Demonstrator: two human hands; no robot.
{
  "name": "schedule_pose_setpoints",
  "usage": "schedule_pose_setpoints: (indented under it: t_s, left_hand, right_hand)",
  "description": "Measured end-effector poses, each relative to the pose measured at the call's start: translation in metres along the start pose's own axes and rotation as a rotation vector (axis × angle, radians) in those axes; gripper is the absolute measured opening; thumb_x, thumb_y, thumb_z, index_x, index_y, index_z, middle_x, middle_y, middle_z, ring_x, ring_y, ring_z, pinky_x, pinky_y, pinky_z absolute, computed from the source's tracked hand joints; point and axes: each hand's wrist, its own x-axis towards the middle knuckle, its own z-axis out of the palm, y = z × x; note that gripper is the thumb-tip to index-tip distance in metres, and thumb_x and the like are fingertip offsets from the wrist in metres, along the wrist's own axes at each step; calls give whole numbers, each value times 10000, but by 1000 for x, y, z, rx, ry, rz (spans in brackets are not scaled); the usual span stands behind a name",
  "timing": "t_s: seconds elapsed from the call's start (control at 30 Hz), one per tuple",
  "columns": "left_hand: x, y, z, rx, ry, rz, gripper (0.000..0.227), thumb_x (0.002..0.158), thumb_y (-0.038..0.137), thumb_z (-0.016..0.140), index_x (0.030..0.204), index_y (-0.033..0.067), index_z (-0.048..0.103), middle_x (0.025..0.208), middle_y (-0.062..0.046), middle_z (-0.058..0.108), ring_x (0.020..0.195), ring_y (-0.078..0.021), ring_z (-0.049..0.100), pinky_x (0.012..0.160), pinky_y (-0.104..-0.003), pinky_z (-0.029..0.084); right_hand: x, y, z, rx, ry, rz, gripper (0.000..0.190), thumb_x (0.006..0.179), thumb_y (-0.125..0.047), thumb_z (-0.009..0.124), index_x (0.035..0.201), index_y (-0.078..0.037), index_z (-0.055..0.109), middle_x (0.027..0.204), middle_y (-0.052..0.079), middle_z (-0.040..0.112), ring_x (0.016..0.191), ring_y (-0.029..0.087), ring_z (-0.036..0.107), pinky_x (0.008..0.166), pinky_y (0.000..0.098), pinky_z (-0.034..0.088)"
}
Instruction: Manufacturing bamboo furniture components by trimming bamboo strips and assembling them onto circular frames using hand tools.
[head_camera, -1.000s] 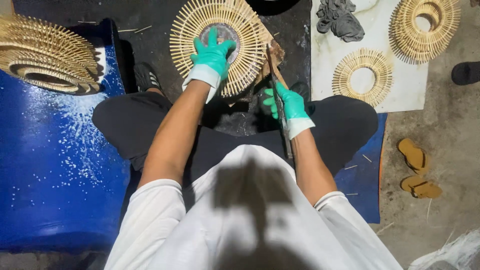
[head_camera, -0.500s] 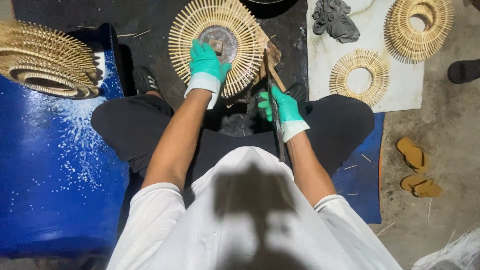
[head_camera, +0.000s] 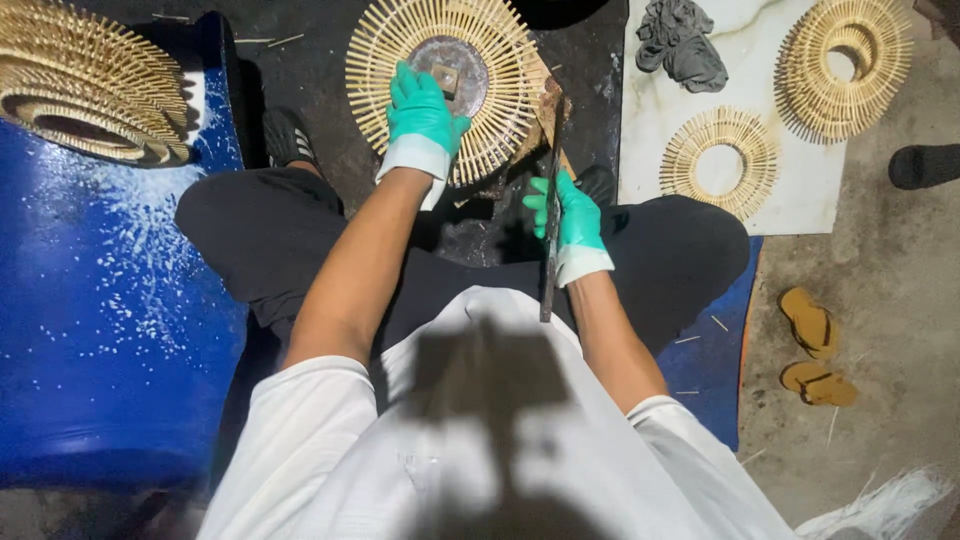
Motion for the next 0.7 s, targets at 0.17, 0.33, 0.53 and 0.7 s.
schedule_pose_setpoints:
  t_s: [0.17,0.33,0.53,0.7]
  left_hand:
    - [4,-6,0,6,1,58,1063,806,438,851,1540,-73,277,1640,-333,94,1518,-505,142,1226,-553,220]
    - [4,-6,-6,33,-10,91,1057,792,418,861,1528,-81,289,1634,-335,106,1510,-502,160,1218,-553,227]
    - [22,2,15,58,12,21,1005,821,357,839,1523,-106,287,1627,-360,131,1487,-525,221,1172,-537,324]
    - [8,8,3,-6,-6,-16,1070,797,409,862,1507,-126,265,1611,-370,122,1479,-534,212,1179,-510,334]
  right_hand:
    - [4,-6,-1,-6,-3,-5,494,1038,-472,525,1112,-32,739,774,73,725,494,120,533,444,283,434]
    - [3,-6,-4,-17,-2,-13,504,1040,-470,527,1107,-17,737,764,86,723,475,128,533,430,287,432]
    - [-1,-7,-1,-52,-13,-23,507,1038,-480,527,1103,-21,733,761,71,719,463,118,528,415,277,417]
    - [-2,-6,-2,-49,-2,-41,510,1022,-486,542,1104,-18,727,756,77,722,462,125,528,415,289,420]
